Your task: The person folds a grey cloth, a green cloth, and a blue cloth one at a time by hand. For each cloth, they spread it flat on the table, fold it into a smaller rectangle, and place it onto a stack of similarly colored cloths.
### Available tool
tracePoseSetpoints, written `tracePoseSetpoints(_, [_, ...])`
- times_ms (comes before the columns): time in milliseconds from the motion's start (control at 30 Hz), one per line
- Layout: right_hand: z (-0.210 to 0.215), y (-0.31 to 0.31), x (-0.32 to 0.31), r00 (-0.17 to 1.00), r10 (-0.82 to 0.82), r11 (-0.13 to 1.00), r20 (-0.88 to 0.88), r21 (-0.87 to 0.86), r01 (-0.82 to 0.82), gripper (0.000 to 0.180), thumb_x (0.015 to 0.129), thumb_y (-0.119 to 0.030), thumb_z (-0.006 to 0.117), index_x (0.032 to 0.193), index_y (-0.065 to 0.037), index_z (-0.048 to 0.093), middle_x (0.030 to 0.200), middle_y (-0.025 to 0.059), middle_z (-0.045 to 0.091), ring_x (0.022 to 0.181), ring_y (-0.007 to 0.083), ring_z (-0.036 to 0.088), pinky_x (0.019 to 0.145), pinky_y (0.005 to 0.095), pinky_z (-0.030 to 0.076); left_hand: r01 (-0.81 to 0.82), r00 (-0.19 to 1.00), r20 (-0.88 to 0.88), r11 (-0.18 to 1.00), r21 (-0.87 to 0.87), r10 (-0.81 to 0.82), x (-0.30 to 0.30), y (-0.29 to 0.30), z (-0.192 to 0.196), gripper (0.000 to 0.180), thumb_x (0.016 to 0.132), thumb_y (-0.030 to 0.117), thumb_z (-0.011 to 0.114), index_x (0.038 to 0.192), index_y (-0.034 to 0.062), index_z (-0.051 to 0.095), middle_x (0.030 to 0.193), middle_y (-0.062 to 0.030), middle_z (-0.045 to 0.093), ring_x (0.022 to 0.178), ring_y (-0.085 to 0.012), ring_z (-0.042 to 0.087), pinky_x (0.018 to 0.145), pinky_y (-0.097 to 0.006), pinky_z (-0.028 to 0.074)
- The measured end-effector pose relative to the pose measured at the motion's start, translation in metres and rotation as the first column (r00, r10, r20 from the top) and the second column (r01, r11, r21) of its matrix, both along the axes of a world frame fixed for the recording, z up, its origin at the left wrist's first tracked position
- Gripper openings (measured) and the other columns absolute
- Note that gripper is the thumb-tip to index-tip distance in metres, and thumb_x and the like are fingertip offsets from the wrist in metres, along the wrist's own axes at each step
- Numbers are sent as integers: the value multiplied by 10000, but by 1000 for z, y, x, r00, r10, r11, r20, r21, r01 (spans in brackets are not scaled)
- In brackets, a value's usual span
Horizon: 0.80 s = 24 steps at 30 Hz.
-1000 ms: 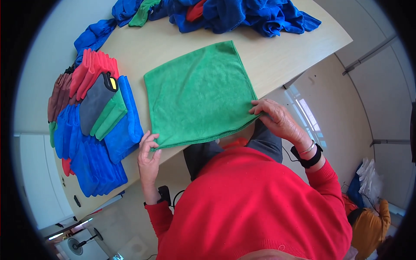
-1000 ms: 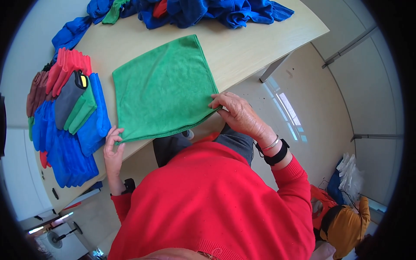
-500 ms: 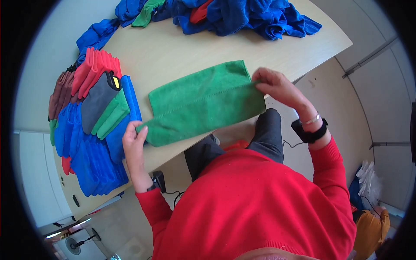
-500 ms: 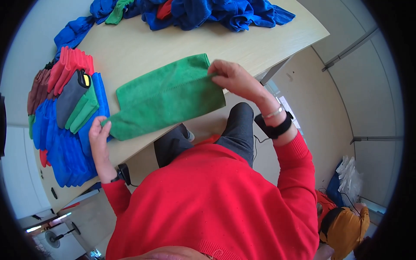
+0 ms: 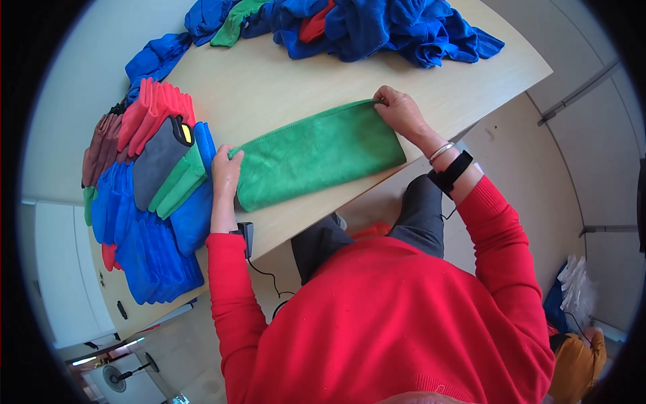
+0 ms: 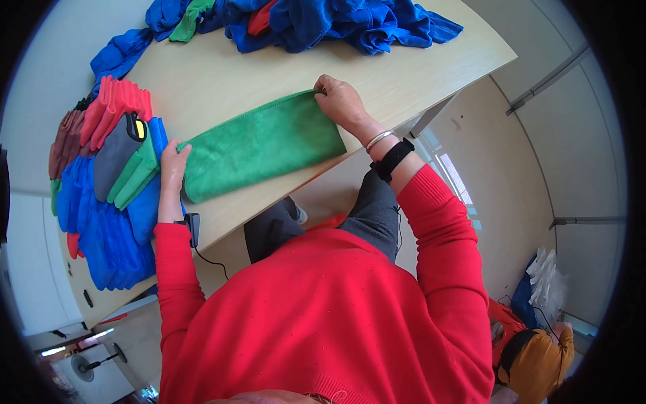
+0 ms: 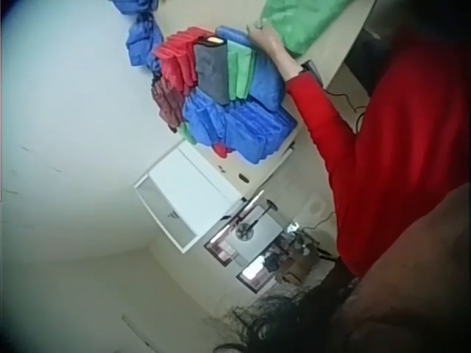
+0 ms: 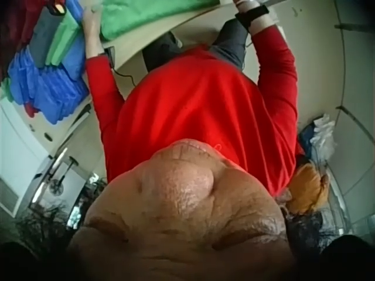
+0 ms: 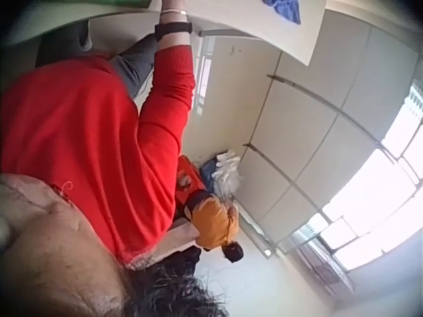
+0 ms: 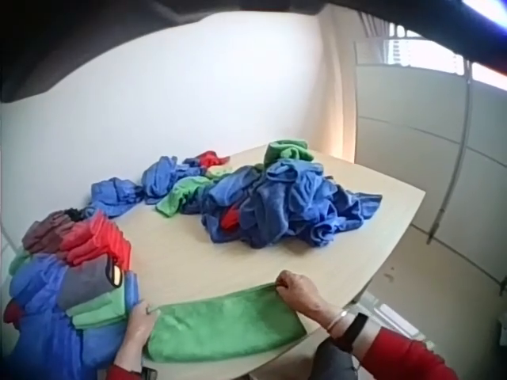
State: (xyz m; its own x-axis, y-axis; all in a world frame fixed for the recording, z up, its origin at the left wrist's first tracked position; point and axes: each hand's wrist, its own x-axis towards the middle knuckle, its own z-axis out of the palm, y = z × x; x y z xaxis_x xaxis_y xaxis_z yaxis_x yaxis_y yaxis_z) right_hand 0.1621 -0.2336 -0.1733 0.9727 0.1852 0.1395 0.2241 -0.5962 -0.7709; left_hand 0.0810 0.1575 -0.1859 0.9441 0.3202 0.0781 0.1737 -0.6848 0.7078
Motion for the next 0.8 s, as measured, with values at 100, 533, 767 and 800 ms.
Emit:
tracePoseSetpoints(100, [-5, 2, -9, 997, -53, 994, 59, -88, 58, 166, 804, -139, 590, 942, -48, 609, 780, 157, 644, 745, 310, 627, 695, 382, 494, 7, 1000, -9, 999, 53, -6, -5, -2, 1, 184, 810, 128, 636, 880, -26, 565, 688, -158, 584, 647, -232, 566, 624, -357, 444])
tracePoseSetpoints(533, [-2, 98, -163, 882, 255, 889, 396, -456, -52, 496, 862, -304, 571, 1277, -47, 480, 1317, 139, 475, 1255, 316, 408, 1044, 445, 317, 294, 906, 3, 633, 717, -424, -100, -84, 7, 527, 855, 242, 616, 1314, 65, 427, 1374, -166, 419, 1294, -314, 371, 1063, -467, 284])
tracePoseSetpoints(767, [-36, 116, -171, 899, 282, 860, 335, -504, -81, 596, 908, -449, 464, 1373, -82, 396, 1433, 131, 360, 1353, 322, 276, 1100, 475, 214, 440, 892, -207, 663, 606, -402, -117, -86, -2, 654, 888, 420, 531, 1427, 123, 309, 1490, -153, 245, 1382, -345, 201, 1090, -569, 156])
tracePoseSetpoints(800, [-36, 114, -171, 895, 293, 853, 335, -514, -87, 612, 911, -470, 448, 1386, -90, 383, 1445, 129, 346, 1361, 322, 262, 1106, 475, 200, 445, 892, -231, 671, 593, -388, -122, -85, -2, 672, 891, 452, 513, 1440, 133, 293, 1505, -150, 213, 1389, -353, 178, 1089, -580, 142])
